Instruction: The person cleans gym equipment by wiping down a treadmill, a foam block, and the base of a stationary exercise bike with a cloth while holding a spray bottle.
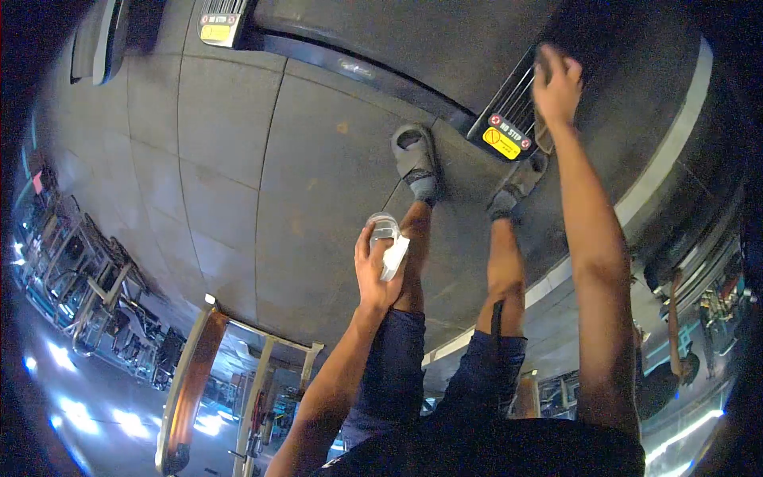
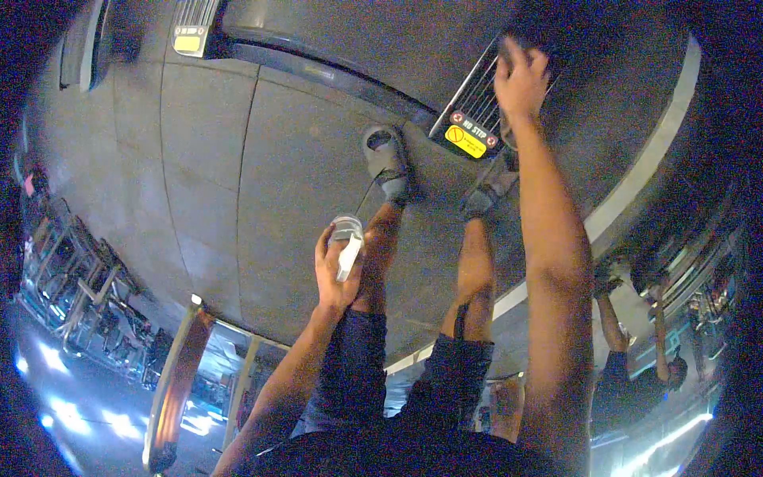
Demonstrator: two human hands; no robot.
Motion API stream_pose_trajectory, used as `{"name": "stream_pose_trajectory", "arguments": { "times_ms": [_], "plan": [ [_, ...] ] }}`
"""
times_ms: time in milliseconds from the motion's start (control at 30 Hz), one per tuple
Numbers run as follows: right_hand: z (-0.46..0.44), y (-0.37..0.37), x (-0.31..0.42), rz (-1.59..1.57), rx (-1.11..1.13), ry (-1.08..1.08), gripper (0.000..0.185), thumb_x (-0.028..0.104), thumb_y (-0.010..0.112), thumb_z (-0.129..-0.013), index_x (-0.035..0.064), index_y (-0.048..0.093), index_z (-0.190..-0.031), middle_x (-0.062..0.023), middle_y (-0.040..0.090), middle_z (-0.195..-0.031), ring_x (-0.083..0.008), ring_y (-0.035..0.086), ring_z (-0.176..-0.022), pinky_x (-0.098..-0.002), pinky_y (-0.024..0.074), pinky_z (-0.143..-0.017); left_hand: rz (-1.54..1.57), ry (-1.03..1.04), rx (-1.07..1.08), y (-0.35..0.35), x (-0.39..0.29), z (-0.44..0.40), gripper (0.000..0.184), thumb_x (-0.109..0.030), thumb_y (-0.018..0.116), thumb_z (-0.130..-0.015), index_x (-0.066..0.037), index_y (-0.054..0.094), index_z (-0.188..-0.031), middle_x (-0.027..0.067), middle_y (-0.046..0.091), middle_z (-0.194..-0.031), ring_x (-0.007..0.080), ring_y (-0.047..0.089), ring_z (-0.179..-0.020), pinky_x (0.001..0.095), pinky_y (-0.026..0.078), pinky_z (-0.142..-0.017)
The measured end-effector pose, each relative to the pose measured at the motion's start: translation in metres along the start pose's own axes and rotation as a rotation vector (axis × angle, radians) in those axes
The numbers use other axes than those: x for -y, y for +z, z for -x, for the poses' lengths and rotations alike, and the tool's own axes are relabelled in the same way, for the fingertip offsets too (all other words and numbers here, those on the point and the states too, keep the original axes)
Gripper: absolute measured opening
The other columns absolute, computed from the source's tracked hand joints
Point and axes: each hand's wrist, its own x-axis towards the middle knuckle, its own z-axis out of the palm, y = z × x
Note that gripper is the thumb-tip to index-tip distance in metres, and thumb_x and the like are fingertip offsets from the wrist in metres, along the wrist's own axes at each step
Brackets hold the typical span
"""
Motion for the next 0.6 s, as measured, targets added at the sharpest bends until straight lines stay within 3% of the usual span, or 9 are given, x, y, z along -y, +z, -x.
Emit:
{"name": "stream_pose_trajectory", "arguments": {
  "times_ms": [33, 100, 167, 267, 367, 433, 467, 500, 600],
  "plan": [
    [0.022, -0.006, -0.002, -0.021, 0.028, -0.169, 0.047, 0.025, 0.07, -0.087, 0.0288, 0.061, -0.132, -0.0152, 0.051, -0.126, -0.0386, 0.055, -0.116, -0.0491, 0.0474, -0.097, 0.02, -0.012, -0.01, -0.001, 0.004, 0.002, 0.031, -0.027, 0.07, -0.085, -0.008, 0.068, -0.109, 0.0266, 0.053, -0.138, 0.0467, 0.044, -0.134, 0.0519, 0.038, -0.111],
    [0.06, -0.031, -0.004, -0.095, 0.217, -0.18, 0.051, 0.019, 0.072, -0.085, 0.0281, 0.06, -0.134, -0.0152, 0.051, -0.126, -0.0383, 0.057, -0.112, -0.0451, 0.0505, -0.096, 0.02, 0.01, 0.018, 0.001, 0.017, 0.007, 0.032, -0.024, 0.073, -0.082, -0.008, 0.066, -0.108, 0.0251, 0.05, -0.141, 0.046, 0.044, -0.134, 0.0538, 0.037, -0.109],
    [0.094, -0.045, -0.022, -0.069, 0.263, -0.103, 0.052, 0.019, 0.073, -0.084, 0.0268, 0.059, -0.134, -0.0155, 0.052, -0.125, -0.039, 0.058, -0.11, -0.0464, 0.049, -0.096, -0.031, 0.094, 0.019, -0.004, 0.023, 0.007, 0.032, -0.024, 0.073, -0.081, -0.007, 0.064, -0.107, 0.023, 0.051, -0.141, 0.0446, 0.044, -0.134, 0.0545, 0.036, -0.108],
    [0.121, -0.075, -0.026, -0.088, 0.235, 0.323, 0.052, 0.02, 0.073, -0.086, 0.0189, 0.057, -0.136, -0.0156, 0.056, -0.119, -0.039, 0.057, -0.108, -0.0463, 0.0473, -0.097, -0.127, 0.28, -0.017, -0.012, 0.026, -0.006, 0.033, -0.028, 0.069, -0.085, -0.004, 0.063, -0.107, 0.0172, 0.059, -0.131, 0.0398, 0.049, -0.131, 0.054, 0.033, -0.109],
    [0.155, -0.131, 0.017, -0.074, -0.339, 0.224, 0.048, 0.02, 0.074, -0.085, 0.009, 0.06, -0.13, -0.0162, 0.06, -0.111, -0.0388, 0.057, -0.108, -0.0446, 0.0461, -0.098, -0.025, 0.246, -0.037, -0.017, 0.03, -0.012, 0.034, -0.029, 0.069, -0.085, -0.001, 0.062, -0.105, 0.0195, 0.061, -0.124, 0.0411, 0.052, -0.126, 0.0521, 0.037, -0.106],
    [0.214, -0.134, 0.007, 0.042, -0.011, 0.197, 0.045, 0.021, 0.078, -0.082, 0.0045, 0.063, -0.122, -0.0158, 0.063, -0.108, -0.0374, 0.057, -0.108, -0.0436, 0.046, -0.098, 0.099, 0.188, -0.053, -0.023, 0.023, -0.008, 0.034, -0.029, 0.069, -0.086, 0.0, 0.062, -0.103, 0.0203, 0.062, -0.122, 0.0415, 0.053, -0.125, 0.0513, 0.039, -0.105],
    [0.242, -0.136, -0.003, -0.122, 0.217, 0.449, 0.045, 0.022, 0.08, -0.08, 0.0053, 0.064, -0.118, -0.0158, 0.064, -0.11, -0.0367, 0.058, -0.108, -0.0437, 0.0463, -0.097, 0.004, 0.344, -0.106, -0.029, 0.024, -0.013, 0.032, -0.019, 0.075, -0.083, -0.001, 0.065, -0.107, 0.0221, 0.065, -0.119, 0.0414, 0.062, -0.113, 0.0456, 0.05, -0.097],
    [0.264, -0.136, -0.01, -0.307, 0.438, 0.683, 0.044, 0.023, 0.082, -0.078, 0.0062, 0.064, -0.115, -0.0158, 0.066, -0.111, -0.0359, 0.059, -0.108, -0.0439, 0.0467, -0.097, 0.007, 0.344, -0.122, -0.031, 0.023, -0.014, 0.031, -0.019, 0.074, -0.084, -0.001, 0.065, -0.107, 0.0218, 0.065, -0.118, 0.0406, 0.063, -0.112, 0.045, 0.051, -0.096],
    [0.31, -0.157, 0.023, -0.163, -0.122, 0.547, 0.05, 0.023, 0.083, -0.077, 0.0062, 0.064, -0.12, -0.0167, 0.067, -0.118, -0.0357, 0.063, -0.107, -0.0434, 0.048, -0.097, -0.014, 0.361, -0.174, -0.05, 0.024, -0.012, 0.032, -0.028, 0.07, -0.09, -0.001, 0.065, -0.106, 0.0187, 0.066, -0.109, 0.0372, 0.066, -0.099, 0.0428, 0.053, -0.087]
  ]
}}
